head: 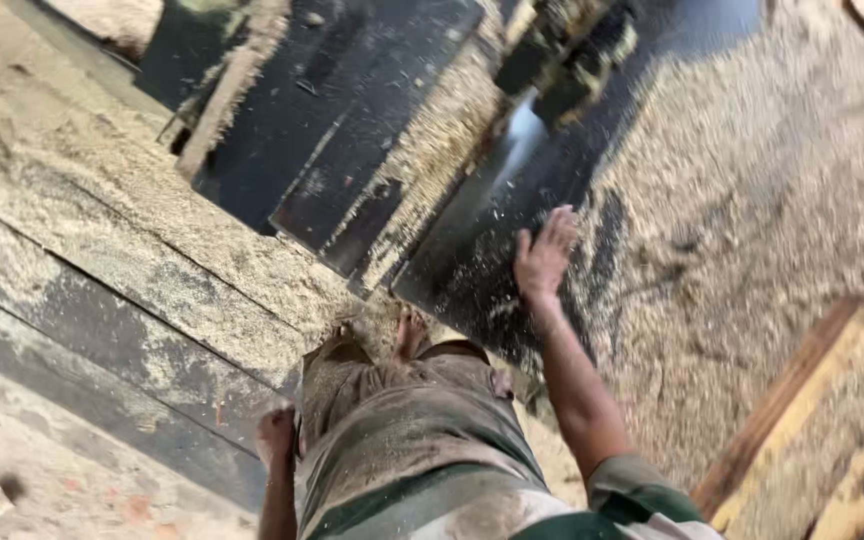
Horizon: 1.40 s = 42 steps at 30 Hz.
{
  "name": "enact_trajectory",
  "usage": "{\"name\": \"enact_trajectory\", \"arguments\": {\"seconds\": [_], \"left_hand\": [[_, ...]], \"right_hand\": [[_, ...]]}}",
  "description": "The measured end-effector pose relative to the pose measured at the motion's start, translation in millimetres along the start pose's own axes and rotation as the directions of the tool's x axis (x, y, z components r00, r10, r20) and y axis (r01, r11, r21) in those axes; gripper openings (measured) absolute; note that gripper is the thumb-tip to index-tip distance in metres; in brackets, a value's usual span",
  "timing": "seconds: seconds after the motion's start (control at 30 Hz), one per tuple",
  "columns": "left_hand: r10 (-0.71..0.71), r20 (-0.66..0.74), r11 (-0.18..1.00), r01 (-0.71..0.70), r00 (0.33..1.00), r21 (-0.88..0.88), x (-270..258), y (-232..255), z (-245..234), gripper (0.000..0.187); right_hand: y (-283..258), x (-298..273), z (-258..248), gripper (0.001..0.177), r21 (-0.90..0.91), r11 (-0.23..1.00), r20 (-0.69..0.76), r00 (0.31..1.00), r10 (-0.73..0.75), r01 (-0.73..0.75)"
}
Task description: The person feeds several pieces of wood through a large powered table saw, guiding the material with their hands and clearing sawdust from the work surface.
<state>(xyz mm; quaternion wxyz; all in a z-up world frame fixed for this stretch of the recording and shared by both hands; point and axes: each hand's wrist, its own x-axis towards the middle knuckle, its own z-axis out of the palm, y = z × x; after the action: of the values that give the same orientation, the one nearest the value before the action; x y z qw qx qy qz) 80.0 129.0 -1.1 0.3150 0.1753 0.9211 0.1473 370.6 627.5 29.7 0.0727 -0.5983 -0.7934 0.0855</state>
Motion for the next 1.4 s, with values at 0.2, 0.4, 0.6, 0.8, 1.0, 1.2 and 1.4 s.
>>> {"name": "enact_trajectory", "arguments": {"seconds": [0.2, 0.4, 0.6, 0.8, 1.0, 1.2, 1.4], "left_hand": [[0.345, 0.344, 0.939, -0.324, 0.874, -0.118, 6, -71, 21, 0.029], [0.229, 0.461, 0.865, -0.396, 0.858, 0.308, 65, -11, -27, 0.047], [0.351, 0.471, 0.92, -0.392, 0.809, -0.012, 71, 120, -45, 0.073], [0.564, 0.572, 0.806, -0.249, 0.595, -0.537, 25, 169, -19, 0.103], [0.558, 0.609, 0.773, -0.087, 0.563, -0.628, -17, 78, 8, 0.108], [0.347, 0.76, 0.84, 0.179, 0.549, -0.512, -31, -65, -22, 0.093], [0.405, 0.697, 0.797, 0.143, 0.592, -0.586, 12, -34, -16, 0.099]], "right_hand": [[-26, -150, -24, 0.044, 0.363, 0.906, 0.054, 0.965, -0.256, 0.22], [-23, -143, -30, 0.029, 0.49, 0.87, -0.228, 0.971, 0.07, 0.052], [-49, -72, -53, 0.045, 0.645, 0.756, -0.147, 0.953, 0.265, -0.111], [-123, -76, -32, 0.125, 0.512, 0.748, 0.176, 0.903, 0.391, -0.423], [-212, -209, -6, 0.127, 0.687, 0.564, 0.141, 0.845, 0.515, -0.458], [-303, -302, -20, 0.132, 0.705, 0.529, 0.219, 0.855, 0.47, -0.472], [-286, -258, 26, 0.138, 0.597, 0.749, 0.057, 0.946, 0.321, -0.29]]}}
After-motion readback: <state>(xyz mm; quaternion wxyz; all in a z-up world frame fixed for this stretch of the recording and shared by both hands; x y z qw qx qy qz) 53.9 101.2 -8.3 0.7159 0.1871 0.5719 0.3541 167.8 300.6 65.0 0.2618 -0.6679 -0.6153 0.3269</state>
